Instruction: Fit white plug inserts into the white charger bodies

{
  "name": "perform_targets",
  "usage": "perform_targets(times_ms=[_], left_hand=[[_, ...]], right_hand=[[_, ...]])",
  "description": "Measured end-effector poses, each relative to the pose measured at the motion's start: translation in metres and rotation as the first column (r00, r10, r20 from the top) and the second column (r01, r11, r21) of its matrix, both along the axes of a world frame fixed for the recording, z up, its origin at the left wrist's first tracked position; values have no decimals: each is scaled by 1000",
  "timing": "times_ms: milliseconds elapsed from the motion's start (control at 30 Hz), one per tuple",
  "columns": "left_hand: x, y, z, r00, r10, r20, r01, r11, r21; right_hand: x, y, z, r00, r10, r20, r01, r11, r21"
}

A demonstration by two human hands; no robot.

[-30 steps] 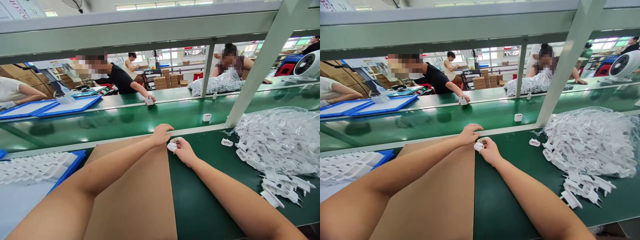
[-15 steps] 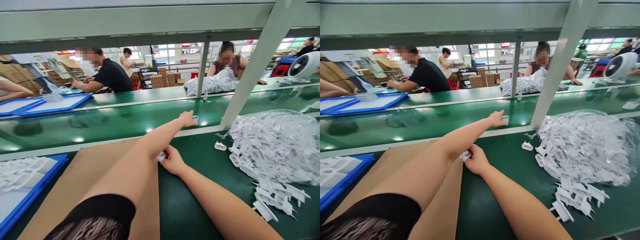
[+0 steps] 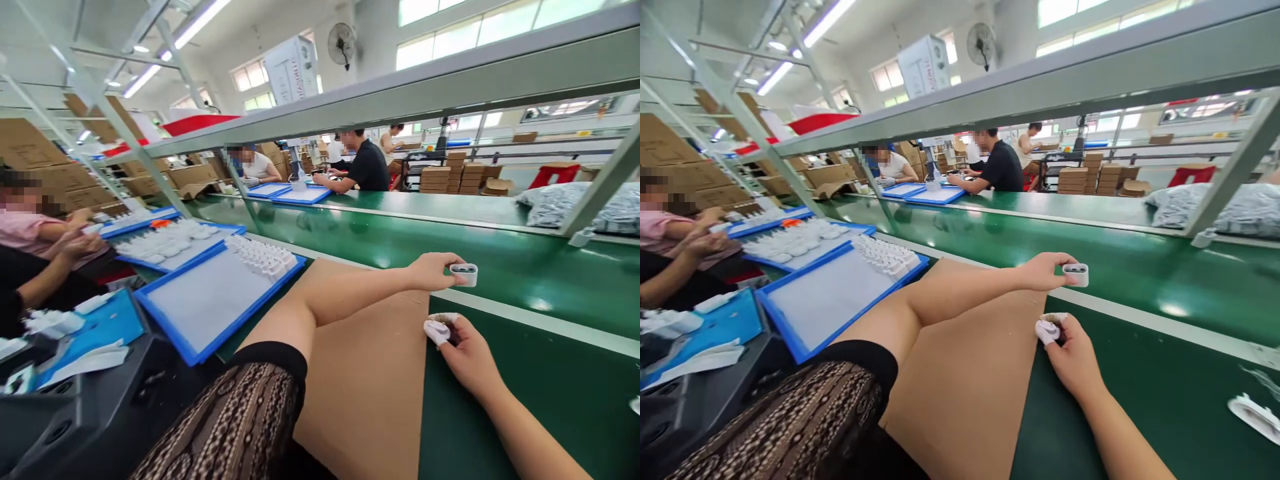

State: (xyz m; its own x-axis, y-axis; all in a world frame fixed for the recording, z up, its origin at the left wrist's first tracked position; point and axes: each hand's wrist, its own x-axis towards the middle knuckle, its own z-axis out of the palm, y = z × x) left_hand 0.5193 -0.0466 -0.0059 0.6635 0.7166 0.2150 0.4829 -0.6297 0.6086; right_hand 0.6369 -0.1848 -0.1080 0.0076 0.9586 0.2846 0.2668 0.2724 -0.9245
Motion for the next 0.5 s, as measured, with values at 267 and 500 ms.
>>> perform_targets(times_ms=[267, 500], left_hand=[[-95, -79, -31, 992, -53, 112, 52, 999, 13], [-108, -91, -55, 996, -10, 88, -2, 990, 141]], right_hand=[[12, 7, -11, 995, -86, -48, 81, 992, -95], [13, 3, 1, 981, -195, -8, 191, 968, -160]])
